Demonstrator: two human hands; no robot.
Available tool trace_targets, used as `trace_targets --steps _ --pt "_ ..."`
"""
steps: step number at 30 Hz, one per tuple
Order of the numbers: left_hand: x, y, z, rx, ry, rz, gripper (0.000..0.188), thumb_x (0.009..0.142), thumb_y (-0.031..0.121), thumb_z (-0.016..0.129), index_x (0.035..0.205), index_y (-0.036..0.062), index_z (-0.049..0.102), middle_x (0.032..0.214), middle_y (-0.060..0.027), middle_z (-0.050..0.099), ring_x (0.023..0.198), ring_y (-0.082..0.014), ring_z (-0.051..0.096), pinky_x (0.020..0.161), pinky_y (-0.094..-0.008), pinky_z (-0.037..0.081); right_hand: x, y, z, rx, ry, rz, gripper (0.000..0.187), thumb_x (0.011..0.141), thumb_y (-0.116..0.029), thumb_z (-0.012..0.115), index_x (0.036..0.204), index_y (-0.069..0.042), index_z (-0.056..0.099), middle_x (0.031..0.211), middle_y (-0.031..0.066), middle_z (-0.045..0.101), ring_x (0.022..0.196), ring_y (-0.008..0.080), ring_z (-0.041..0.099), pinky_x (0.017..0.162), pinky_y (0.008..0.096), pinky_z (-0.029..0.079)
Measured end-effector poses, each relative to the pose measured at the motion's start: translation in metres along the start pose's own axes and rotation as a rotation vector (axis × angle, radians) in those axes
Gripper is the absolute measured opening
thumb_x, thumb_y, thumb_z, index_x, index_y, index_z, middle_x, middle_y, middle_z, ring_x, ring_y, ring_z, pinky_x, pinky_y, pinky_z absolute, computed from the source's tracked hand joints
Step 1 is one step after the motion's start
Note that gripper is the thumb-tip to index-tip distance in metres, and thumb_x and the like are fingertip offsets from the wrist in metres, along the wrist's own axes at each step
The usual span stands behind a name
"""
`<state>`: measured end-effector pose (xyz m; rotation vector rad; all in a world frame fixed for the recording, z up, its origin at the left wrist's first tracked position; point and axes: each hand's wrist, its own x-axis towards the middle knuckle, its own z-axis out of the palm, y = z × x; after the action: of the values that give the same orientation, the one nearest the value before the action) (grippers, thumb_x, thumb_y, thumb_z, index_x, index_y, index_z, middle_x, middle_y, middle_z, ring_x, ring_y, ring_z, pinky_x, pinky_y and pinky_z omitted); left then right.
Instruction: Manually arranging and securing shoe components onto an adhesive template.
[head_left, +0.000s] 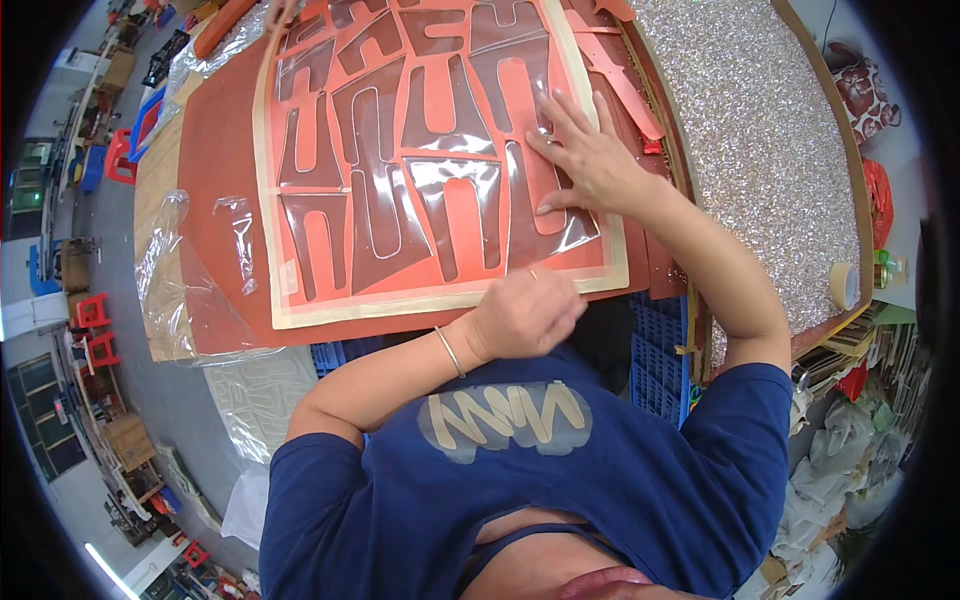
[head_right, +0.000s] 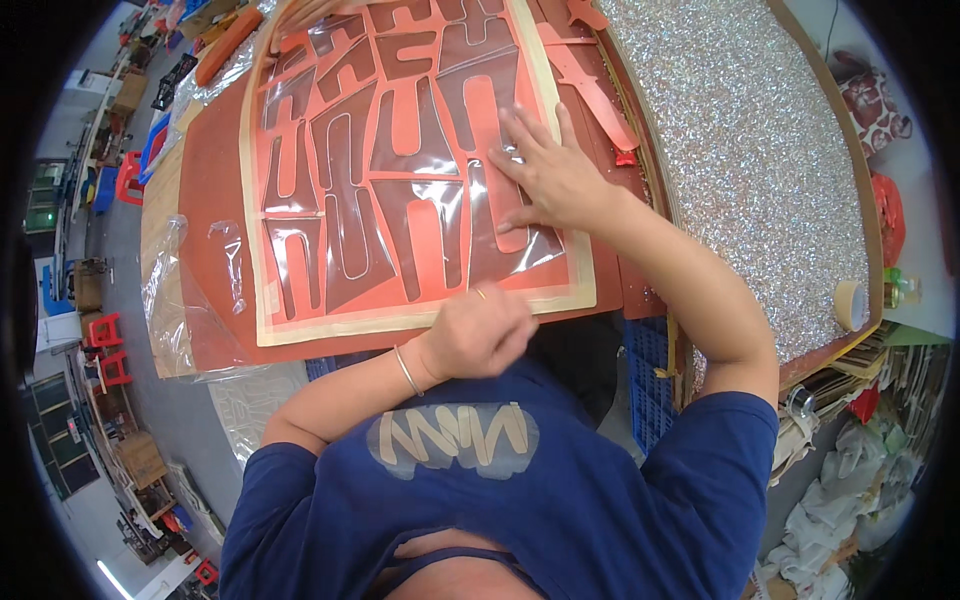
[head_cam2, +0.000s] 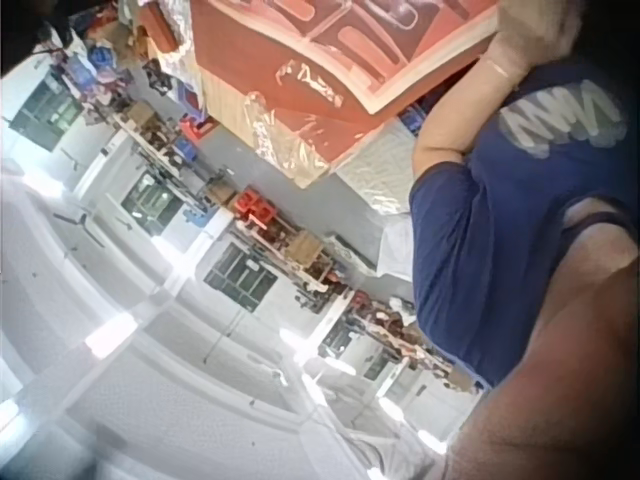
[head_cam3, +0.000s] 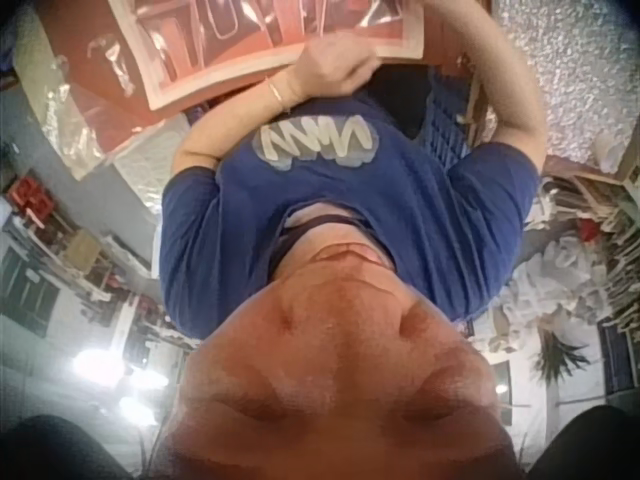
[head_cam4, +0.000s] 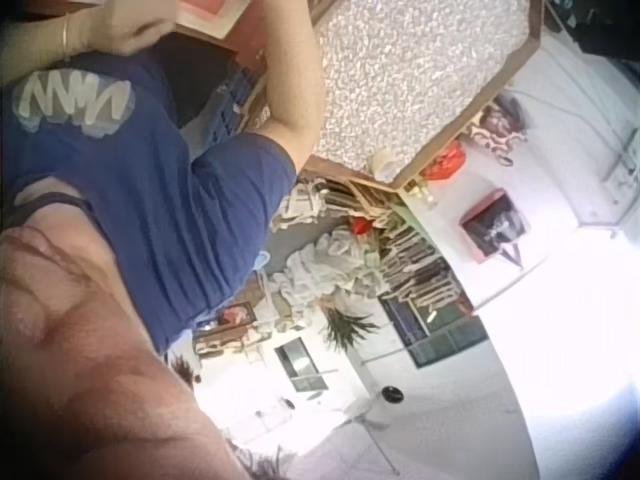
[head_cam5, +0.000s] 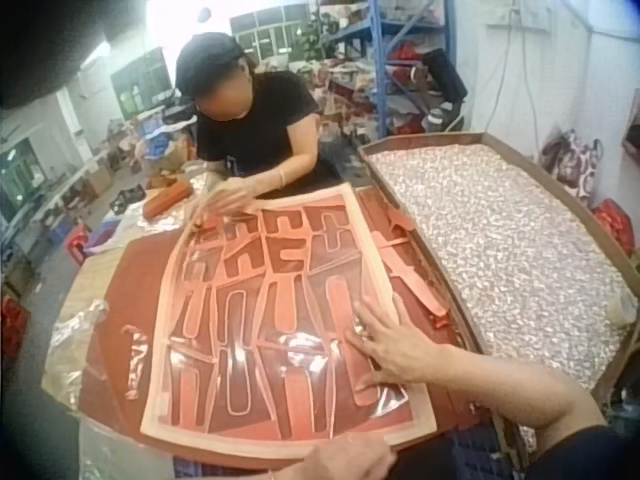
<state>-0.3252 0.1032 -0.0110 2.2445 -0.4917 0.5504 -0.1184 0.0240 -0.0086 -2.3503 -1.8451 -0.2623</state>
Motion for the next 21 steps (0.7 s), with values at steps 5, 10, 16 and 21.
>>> trace_targets --steps 5,10,16,21 --pt "0.011 -0.008 -0.002 0.464 -0.173 -0.278 0.056 0.076 0.025 0.068 0.117 -0.0103 0.051 0.120 -0.0222 0.051 0.111 -0.0342 0.045 0.094 -0.0435 0.035 0.041 0.041 -0.009 -0.078 -0.232 0.166 0.020 0.080 -0.025 0.061 0.085 -0.008 0.069 0.100 0.0109 0.066 0.117 0.0316 0.052 0.097 0.0486 0.034" --pt "0.011 0.000 0.007 0.552 -0.193 -0.256 0.059 0.077 0.028 0.067 0.116 -0.0136 0.051 0.120 -0.0230 0.051 0.115 -0.0337 0.043 0.096 -0.0435 0.034 0.063 0.093 0.019 -0.253 -0.143 0.617 0.018 0.079 -0.018 0.058 0.081 -0.003 0.067 0.085 0.0133 0.067 0.095 0.0318 0.062 0.087 0.0483 0.045" --pt "0.007 -0.004 0.003 0.364 -0.084 -0.258 0.039 0.078 0.021 0.066 0.107 -0.0040 0.059 0.121 -0.0176 0.052 0.119 -0.0343 0.041 0.099 -0.0437 0.032 0.070 0.122 0.001 0.179 -0.225 0.774 0.034 0.074 -0.027 0.067 0.083 0.005 0.064 0.092 0.0232 0.067 0.085 0.0343 0.065 0.077 0.0418 0.051" --pt "0.019 0.004 -0.013 0.034 0.115 -0.286 0.033 0.085 0.024 0.063 0.106 -0.0019 0.061 0.121 -0.0155 0.053 0.116 -0.0341 0.047 0.095 -0.0433 0.039 0.055 0.138 -0.054 0.528 -0.304 0.825 0.020 0.075 -0.014 0.063 0.068 0.005 0.060 0.059 0.0063 0.056 0.053 0.0141 0.053 0.046 0.0316 0.042"
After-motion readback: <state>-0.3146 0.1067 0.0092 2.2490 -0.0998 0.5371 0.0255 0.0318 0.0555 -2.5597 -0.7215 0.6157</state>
